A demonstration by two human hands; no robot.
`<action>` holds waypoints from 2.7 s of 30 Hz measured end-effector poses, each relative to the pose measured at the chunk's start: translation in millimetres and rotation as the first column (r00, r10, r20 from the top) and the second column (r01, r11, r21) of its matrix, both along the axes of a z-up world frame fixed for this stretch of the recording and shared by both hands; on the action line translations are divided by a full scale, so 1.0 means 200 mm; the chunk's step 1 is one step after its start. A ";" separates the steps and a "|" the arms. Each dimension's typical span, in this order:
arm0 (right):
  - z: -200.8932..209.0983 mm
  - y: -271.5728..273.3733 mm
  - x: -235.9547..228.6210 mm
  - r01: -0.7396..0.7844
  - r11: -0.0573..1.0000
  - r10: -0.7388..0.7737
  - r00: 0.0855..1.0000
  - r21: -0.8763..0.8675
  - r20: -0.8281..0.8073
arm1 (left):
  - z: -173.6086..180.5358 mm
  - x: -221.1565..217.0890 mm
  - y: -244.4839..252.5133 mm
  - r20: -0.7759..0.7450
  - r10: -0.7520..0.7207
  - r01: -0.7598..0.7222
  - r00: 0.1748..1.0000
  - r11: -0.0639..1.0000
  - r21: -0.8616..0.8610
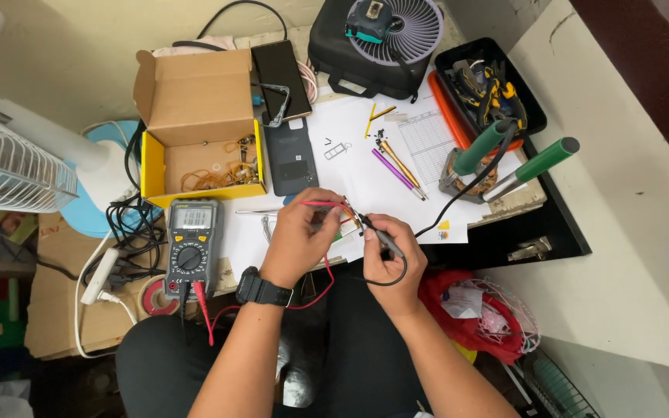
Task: The person uses a soldering iron to work on a small rectangular battery, then uses a multimeter with red and black probes to test the battery's connections.
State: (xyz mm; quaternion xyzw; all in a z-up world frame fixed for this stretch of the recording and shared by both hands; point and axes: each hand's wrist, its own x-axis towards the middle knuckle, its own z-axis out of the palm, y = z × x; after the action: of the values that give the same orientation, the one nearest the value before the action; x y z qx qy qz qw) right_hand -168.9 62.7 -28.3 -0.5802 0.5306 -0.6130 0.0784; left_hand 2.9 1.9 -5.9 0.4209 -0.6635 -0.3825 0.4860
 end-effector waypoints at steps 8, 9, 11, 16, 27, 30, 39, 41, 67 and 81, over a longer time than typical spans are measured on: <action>0.01 -0.01 0.00 0.006 1.000 -0.005 1.000 -0.024 0.005 | 0.04 0.00 0.01 0.013 0.002 -0.001 1.000 0.998 -0.070; 0.02 -0.01 0.00 0.004 0.999 -0.004 1.000 -0.035 0.001 | 0.05 0.00 0.01 0.014 0.008 -0.007 1.000 0.996 -0.084; 0.03 -0.01 0.01 0.011 0.999 -0.011 1.000 -0.048 -0.004 | 0.06 0.01 0.00 0.015 0.006 -0.004 1.000 0.995 -0.100; 0.04 -0.02 0.00 0.025 0.998 -0.025 1.000 -0.049 -0.004 | 0.10 0.00 0.02 0.031 0.014 -0.011 0.999 0.997 -0.079; 0.03 -0.03 0.00 0.030 0.999 -0.032 0.999 -0.042 -0.035 | 0.10 0.01 -0.01 0.012 0.024 -0.024 1.000 1.000 -0.014; 0.03 -0.03 0.00 0.033 0.999 -0.034 0.999 -0.039 -0.042 | 0.10 0.00 0.00 0.010 0.028 -0.028 1.000 1.000 -0.001; 0.03 -0.03 0.01 0.060 0.998 -0.062 0.995 -0.031 -0.072 | 0.08 0.01 -0.01 0.013 0.013 -0.013 1.000 1.000 -0.025; 0.02 -0.03 0.02 0.069 0.997 -0.071 0.994 -0.029 -0.084 | 0.08 0.01 -0.01 0.018 0.011 -0.010 1.000 0.999 -0.036; -0.02 -0.02 0.06 0.115 0.993 -0.112 0.986 0.015 -0.122 | 0.01 0.05 -0.03 -0.040 -0.021 0.018 0.999 0.997 -0.081; -0.02 0.03 0.09 0.104 0.988 -0.088 0.986 0.111 -0.140 | -0.02 0.09 -0.01 0.029 -0.082 0.083 0.996 0.996 -0.039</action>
State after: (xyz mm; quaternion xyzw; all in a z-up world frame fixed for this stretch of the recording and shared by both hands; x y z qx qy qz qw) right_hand -151.4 68.3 -31.4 -0.5881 0.5974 -0.5432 0.0468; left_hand 19.9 0.6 -9.0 0.3887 -0.6945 -0.3829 0.4690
